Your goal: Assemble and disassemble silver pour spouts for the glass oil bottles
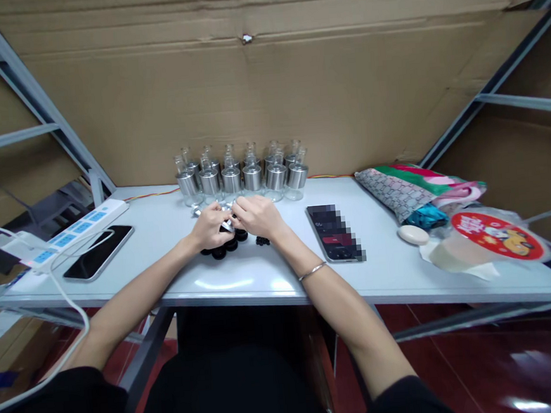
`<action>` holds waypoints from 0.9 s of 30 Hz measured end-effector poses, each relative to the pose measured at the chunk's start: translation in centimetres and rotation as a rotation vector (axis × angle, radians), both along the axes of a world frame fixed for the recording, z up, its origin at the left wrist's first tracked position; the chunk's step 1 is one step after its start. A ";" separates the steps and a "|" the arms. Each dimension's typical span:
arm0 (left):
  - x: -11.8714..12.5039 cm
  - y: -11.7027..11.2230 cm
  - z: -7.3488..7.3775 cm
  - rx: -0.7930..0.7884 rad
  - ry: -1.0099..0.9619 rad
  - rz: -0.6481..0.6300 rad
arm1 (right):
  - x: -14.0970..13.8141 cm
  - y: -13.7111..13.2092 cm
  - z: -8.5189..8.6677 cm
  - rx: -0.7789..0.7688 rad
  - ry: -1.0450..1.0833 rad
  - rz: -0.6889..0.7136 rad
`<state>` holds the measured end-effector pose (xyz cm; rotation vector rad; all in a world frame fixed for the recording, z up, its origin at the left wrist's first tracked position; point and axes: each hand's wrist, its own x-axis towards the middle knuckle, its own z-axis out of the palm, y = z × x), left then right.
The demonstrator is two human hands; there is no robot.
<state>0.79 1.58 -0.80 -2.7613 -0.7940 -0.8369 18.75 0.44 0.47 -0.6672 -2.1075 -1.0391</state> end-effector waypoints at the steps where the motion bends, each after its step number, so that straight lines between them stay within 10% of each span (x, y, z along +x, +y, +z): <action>1: 0.0 0.0 0.0 -0.005 0.006 0.001 | 0.0 0.1 -0.1 -0.016 0.000 -0.005; 14: -0.1 0.2 0.4 0.119 -0.139 -0.031 | -0.6 -0.1 -0.5 -0.532 0.248 0.118; 27: 0.5 -0.4 0.2 0.139 -0.145 -0.032 | -0.2 0.2 -0.6 -0.334 0.010 -0.033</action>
